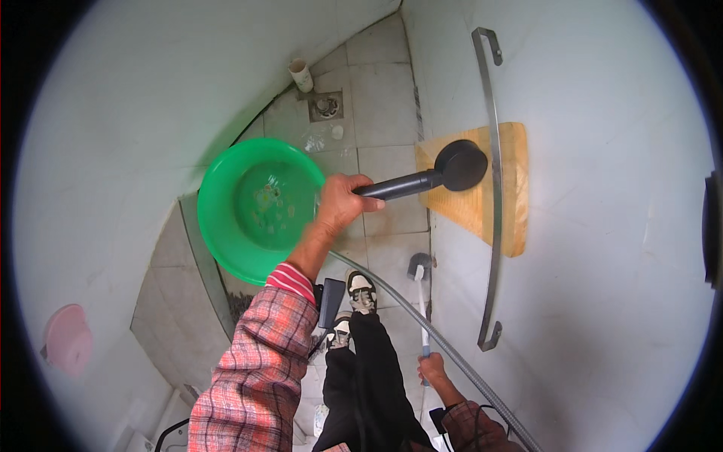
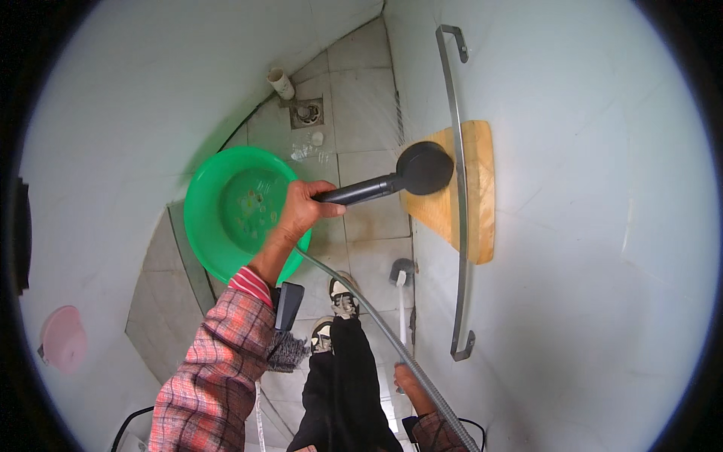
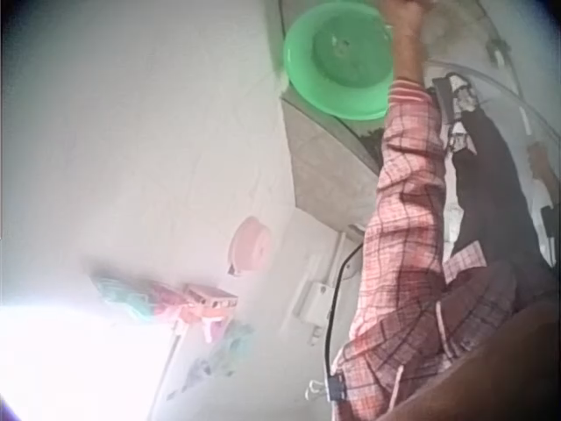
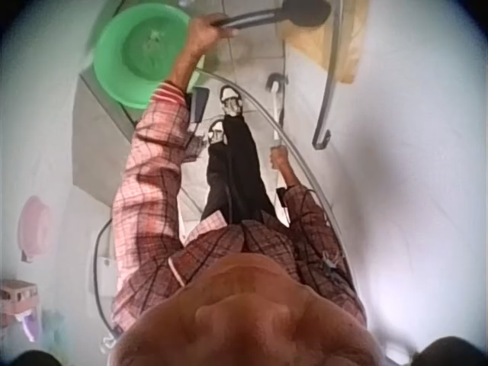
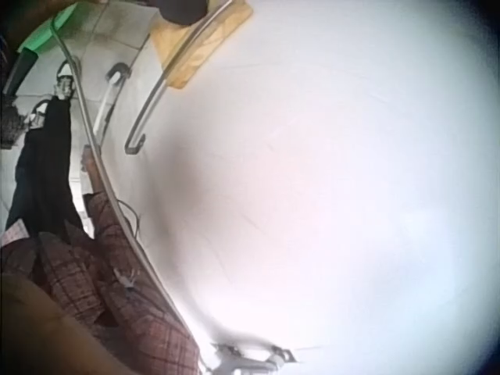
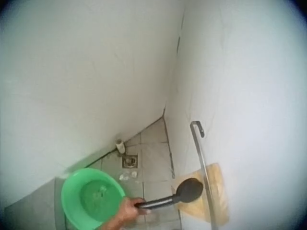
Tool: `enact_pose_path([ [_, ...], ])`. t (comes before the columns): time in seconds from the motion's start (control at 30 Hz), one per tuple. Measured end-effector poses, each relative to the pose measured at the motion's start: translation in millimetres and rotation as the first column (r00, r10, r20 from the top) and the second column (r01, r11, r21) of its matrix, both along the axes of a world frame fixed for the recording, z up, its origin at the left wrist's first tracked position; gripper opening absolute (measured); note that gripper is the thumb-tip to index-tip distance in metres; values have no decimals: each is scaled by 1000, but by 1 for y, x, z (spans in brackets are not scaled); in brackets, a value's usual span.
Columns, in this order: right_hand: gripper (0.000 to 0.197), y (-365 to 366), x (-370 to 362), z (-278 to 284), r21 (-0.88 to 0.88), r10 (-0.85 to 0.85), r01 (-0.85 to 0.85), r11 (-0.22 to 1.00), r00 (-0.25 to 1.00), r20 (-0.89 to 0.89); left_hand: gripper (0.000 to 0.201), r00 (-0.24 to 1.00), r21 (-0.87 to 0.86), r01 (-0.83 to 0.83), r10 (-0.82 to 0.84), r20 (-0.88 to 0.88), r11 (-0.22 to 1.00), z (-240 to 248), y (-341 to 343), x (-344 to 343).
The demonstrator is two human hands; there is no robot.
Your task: Scrubbing the bathroom floor and walls with a brush and rinsing with water from a handheld shower head.
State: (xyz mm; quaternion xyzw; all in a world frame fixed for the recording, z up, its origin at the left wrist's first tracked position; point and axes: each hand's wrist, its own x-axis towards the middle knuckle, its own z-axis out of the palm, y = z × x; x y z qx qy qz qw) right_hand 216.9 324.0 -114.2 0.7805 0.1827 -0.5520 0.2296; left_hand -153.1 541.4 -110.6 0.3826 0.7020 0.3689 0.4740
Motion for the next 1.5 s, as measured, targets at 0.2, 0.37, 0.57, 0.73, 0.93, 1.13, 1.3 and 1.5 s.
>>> enact_pose_path([
  [0.2, 14, 0, -9, 3, -33, -40, 40, 999, 999, 5, 33, 957, -117, 288, -291, -11, 950, 10, 16, -22],
  [0.37, 12, -4, 1, -7, 0, -45, 45, 999, 999, 11, 35, 908, -139, 365, -385, -167, 921, 24, 28, -15],
  [0.57, 12, -5, 4, -6, 29, -64, 65, 998, 998, -5, 35, 785, -192, 446, -486, -384, 874, 50, 48, -18],
  [0.73, 14, 6, -5, 9, -16, -42, 42, 999, 999, -23, 34, 686, -196, 537, -560, -465, 821, 66, 65, -26],
  [0.93, 16, 8, 3, 5, -50, -4, 1, 999, 998, -64, 33, 608, -153, 592, -563, -560, 791, 79, 81, -25],
  [1.13, 12, 8, -1, 2, 27, -45, 46, 999, 998, -46, 35, 618, -145, 576, -545, -567, 804, 80, 80, -32],
  [1.3, 16, 6, 8, 1, 82, -28, 32, 996, 999, -47, 36, 779, -196, 402, -446, -440, 895, 66, 55, -29],
  [1.5, 17, 15, -5, 15, 17, -1, 2, 1000, 999, -47, 35, 918, -242, 225, -289, -273, 944, 35, 19, -32],
])
